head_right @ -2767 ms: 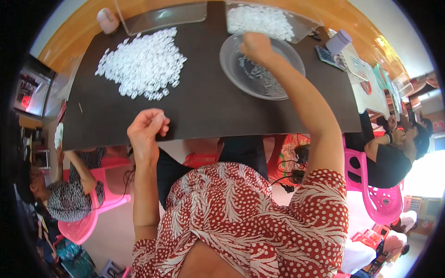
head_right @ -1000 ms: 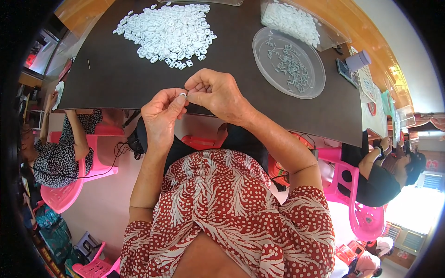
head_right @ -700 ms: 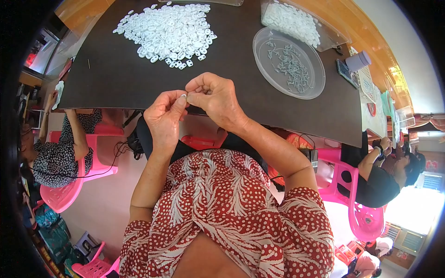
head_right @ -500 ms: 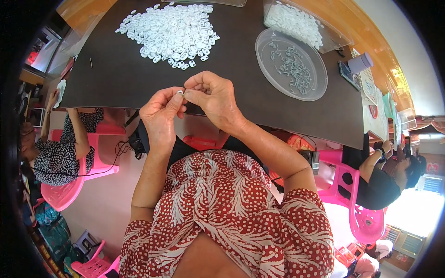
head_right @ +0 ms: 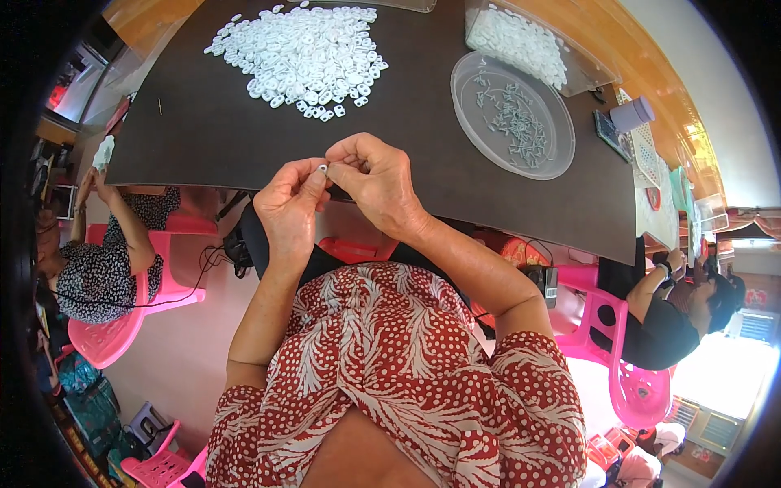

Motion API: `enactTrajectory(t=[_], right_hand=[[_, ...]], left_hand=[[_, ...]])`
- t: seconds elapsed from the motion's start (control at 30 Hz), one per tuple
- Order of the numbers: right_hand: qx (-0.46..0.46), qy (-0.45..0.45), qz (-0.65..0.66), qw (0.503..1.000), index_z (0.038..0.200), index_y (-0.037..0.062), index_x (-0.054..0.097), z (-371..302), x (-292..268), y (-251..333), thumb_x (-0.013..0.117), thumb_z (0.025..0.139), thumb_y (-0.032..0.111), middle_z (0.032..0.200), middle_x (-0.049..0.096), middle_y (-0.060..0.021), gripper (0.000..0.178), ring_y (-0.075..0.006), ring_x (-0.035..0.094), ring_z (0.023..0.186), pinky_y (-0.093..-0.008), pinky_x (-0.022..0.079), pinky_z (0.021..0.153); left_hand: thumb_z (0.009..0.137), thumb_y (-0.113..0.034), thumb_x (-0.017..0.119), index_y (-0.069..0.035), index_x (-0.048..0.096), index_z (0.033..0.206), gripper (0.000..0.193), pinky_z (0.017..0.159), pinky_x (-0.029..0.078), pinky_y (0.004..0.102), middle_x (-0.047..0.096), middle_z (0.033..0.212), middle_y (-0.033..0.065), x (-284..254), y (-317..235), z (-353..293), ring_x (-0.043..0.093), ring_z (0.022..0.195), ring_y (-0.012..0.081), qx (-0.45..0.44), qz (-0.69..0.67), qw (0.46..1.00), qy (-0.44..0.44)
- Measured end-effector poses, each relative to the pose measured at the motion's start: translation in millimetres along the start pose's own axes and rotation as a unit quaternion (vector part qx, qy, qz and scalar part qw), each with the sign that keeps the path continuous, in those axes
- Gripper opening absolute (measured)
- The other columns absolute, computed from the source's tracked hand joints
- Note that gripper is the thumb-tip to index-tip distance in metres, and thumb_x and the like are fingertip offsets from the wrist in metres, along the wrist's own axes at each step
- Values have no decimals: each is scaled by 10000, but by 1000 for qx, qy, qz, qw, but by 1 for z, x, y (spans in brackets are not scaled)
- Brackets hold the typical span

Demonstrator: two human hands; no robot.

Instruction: Assembling small white plastic components by hand at a workbench.

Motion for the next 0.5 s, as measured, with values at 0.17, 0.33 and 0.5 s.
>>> enactTrajectory(t=[0.17, 0.33, 0.5], right_hand=[[0, 0, -3, 1000, 901, -41, 592, 1, 1, -2, 617, 805, 2, 801, 613, -42, 108, -61, 563, 713, -212, 478, 635], [-45, -1, -35, 998, 865, -14, 601, 1, 0, -6, 616, 803, 14, 770, 571, -53, 70, -100, 548, 697, -250, 459, 624], [-59, 0, -95, 994, 819, -7, 593, 0, 3, 0, 610, 794, 34, 752, 557, -78, 51, -149, 538, 663, -285, 447, 601]], left_hand=[[857, -16, 588, 42, 639, 920, 99, 509, 414, 182, 624, 756, 40, -1, 0, 1, 528, 594, 62, -35, -35, 999, 2], [856, -10, 588, 47, 636, 932, 106, 510, 420, 182, 626, 766, 45, -2, 0, 2, 529, 598, 63, -32, -69, 997, -10], [853, -5, 596, 44, 639, 934, 104, 513, 420, 179, 628, 765, 43, -3, 2, 1, 527, 592, 61, 0, -70, 997, -21]])
Point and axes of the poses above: each hand's wrist, its own z-axis towards the middle knuckle, its own x-axis out of the palm, y = z × x, the point moved 5 cm from there along z, towards the middle knuckle
